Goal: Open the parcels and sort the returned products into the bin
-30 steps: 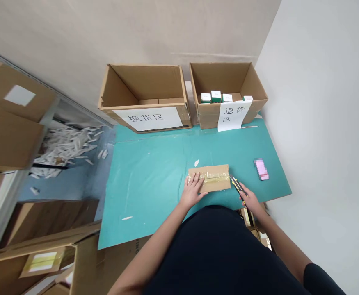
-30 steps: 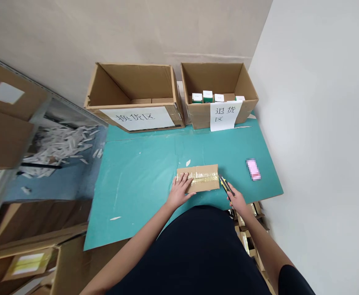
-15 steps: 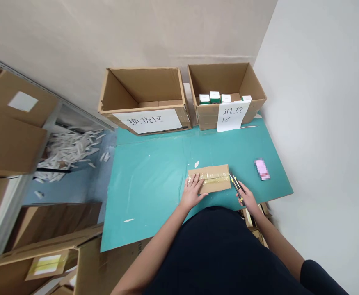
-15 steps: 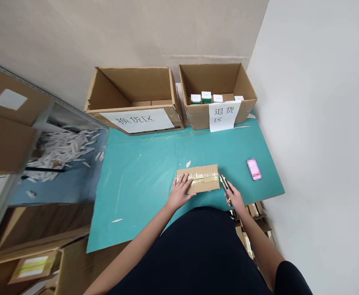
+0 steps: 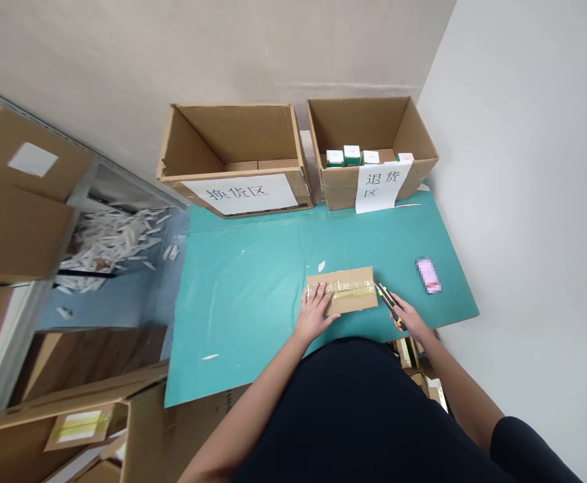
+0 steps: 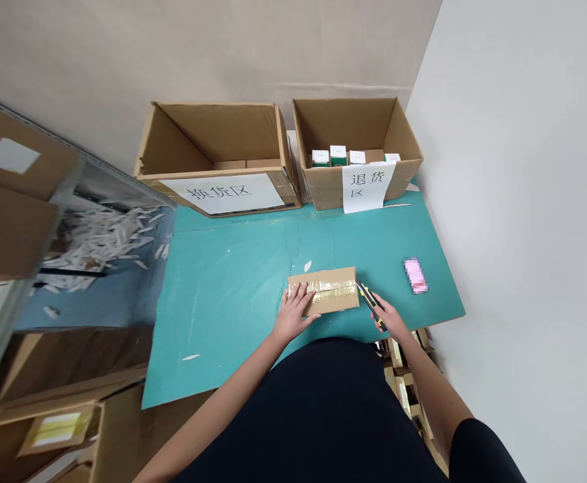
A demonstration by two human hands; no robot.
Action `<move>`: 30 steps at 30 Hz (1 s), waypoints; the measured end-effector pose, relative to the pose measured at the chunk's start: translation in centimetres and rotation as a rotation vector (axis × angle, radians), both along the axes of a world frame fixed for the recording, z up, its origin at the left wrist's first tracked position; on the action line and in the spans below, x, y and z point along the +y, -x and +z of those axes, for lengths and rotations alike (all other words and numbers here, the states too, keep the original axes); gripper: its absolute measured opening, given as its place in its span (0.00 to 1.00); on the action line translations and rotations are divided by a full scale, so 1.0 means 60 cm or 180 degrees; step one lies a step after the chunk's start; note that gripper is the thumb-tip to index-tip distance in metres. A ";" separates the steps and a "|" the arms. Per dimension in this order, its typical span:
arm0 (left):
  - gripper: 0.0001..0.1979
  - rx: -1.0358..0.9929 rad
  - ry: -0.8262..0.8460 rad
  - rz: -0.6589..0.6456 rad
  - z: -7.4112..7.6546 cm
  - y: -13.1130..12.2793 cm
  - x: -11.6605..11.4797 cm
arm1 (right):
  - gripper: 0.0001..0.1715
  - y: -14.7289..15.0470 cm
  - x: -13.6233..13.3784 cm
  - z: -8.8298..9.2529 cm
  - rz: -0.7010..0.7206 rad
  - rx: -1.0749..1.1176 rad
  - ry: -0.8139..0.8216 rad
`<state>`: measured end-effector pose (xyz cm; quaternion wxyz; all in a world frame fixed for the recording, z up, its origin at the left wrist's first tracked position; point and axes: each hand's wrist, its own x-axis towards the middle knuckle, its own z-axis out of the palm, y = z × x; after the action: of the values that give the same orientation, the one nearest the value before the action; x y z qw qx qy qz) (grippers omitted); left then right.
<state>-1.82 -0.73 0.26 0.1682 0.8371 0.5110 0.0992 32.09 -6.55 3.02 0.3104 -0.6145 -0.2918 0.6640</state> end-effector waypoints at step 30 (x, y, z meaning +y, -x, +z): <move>0.35 0.0025 0.0075 -0.0202 0.000 0.013 0.002 | 0.48 -0.040 -0.070 0.031 0.0550 -0.0380 0.0221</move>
<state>-2.61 -0.61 0.26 0.1791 0.8513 0.4859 0.0846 34.47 -10.76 4.88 0.2125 -0.6359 -0.3384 0.6602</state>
